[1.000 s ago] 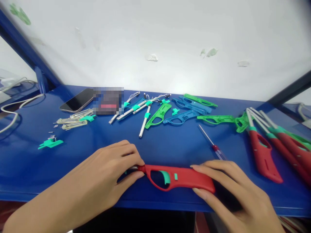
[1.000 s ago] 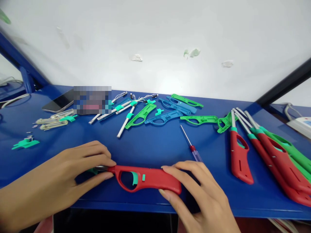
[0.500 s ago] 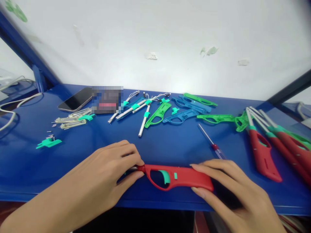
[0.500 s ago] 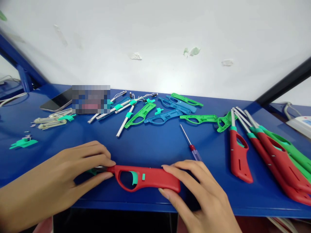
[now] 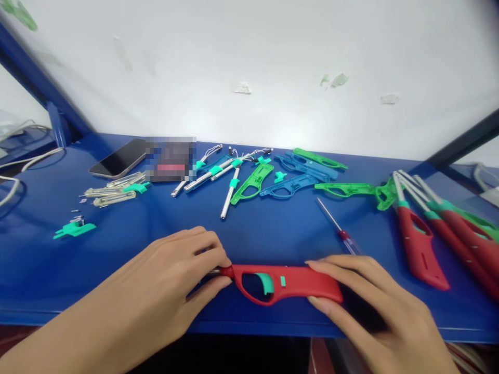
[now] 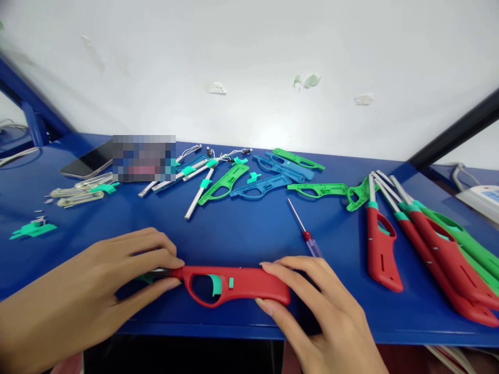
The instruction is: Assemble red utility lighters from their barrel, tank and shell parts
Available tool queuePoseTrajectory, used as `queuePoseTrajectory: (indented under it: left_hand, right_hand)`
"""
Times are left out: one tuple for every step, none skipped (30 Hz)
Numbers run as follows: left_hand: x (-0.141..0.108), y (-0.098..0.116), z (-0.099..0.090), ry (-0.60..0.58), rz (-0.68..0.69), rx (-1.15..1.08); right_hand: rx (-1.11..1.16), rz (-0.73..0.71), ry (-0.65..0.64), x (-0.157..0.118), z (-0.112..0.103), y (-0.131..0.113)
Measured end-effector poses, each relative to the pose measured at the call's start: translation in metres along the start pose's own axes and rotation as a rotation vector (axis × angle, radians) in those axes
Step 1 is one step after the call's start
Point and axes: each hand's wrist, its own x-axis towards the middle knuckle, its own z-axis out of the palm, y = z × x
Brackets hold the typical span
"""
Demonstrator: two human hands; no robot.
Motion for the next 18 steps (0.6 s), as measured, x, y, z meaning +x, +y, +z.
queuePoseTrajectory:
  left_hand:
    - [0.0005, -0.0001, 0.0, 0.003, 0.001, 0.002]
    - [0.0009, -0.0001, 0.0, 0.002, 0.003, 0.001]
    - [0.0012, 0.0001, 0.0, -0.003, 0.007, -0.005]
    - [0.0014, 0.0005, -0.0001, -0.007, 0.006, -0.01]
    - [0.0015, 0.001, -0.0003, -0.016, 0.004, -0.017]
    - [0.0017, 0.0016, -0.0005, -0.022, 0.002, -0.024]
    - [0.002, 0.0023, -0.0007, -0.024, 0.001, -0.03]
    - [0.0024, 0.0029, -0.001, -0.023, -0.001, -0.034]
    - [0.0029, 0.0035, -0.0012, -0.021, -0.001, -0.039]
    - [0.0034, 0.004, -0.0013, -0.021, -0.001, -0.043]
    - [0.004, 0.0044, -0.0013, -0.019, 0.0, -0.047]
    - [0.0045, 0.0047, -0.0011, -0.018, -0.005, -0.047]
    - [0.0049, 0.0049, -0.0008, -0.018, -0.009, -0.046]
    - [0.0051, 0.0049, -0.0003, -0.02, -0.01, -0.043]
    - [0.0051, 0.005, 0.0004, -0.018, -0.011, -0.037]
    - [0.0048, 0.0049, 0.0012, -0.016, -0.014, -0.028]
    - [0.0041, 0.0048, 0.0022, -0.014, -0.011, -0.021]
    - [0.003, 0.0048, 0.0033, -0.01, -0.005, -0.01]
  right_hand:
    - [-0.001, -0.003, 0.001, -0.0003, -0.0002, 0.0007]
    - [-0.004, -0.003, -0.004, -0.0006, -0.0004, 0.0016]
    - [-0.008, -0.004, -0.011, -0.0009, -0.0007, 0.0024]
    - [-0.01, -0.005, -0.019, -0.0011, -0.0008, 0.003]
    - [-0.012, -0.005, -0.023, -0.0012, -0.001, 0.0034]
    - [-0.01, -0.005, -0.025, -0.0009, -0.0011, 0.0035]
    - [-0.005, -0.003, -0.02, -0.0004, -0.0011, 0.0032]
    - [0.004, 0.002, -0.011, 0.0003, -0.001, 0.0026]
    - [0.013, 0.006, -0.001, 0.0013, -0.0009, 0.0017]
    - [0.022, 0.013, 0.005, 0.0023, -0.0008, 0.0008]
    - [0.028, 0.019, 0.008, 0.0033, -0.0007, -0.0001]
    - [0.031, 0.023, 0.008, 0.0042, -0.0006, -0.0009]
    - [0.032, 0.026, 0.01, 0.0049, -0.0005, -0.0015]
    - [0.03, 0.027, 0.008, 0.0054, -0.0003, -0.0017]
    - [0.027, 0.027, 0.009, 0.0057, -0.0002, -0.0018]
    - [0.024, 0.03, 0.008, 0.0059, -0.0001, -0.0017]
    - [0.022, 0.031, 0.009, 0.006, -0.0001, -0.0014]
    - [0.022, 0.031, 0.007, 0.0061, -0.0002, -0.0012]
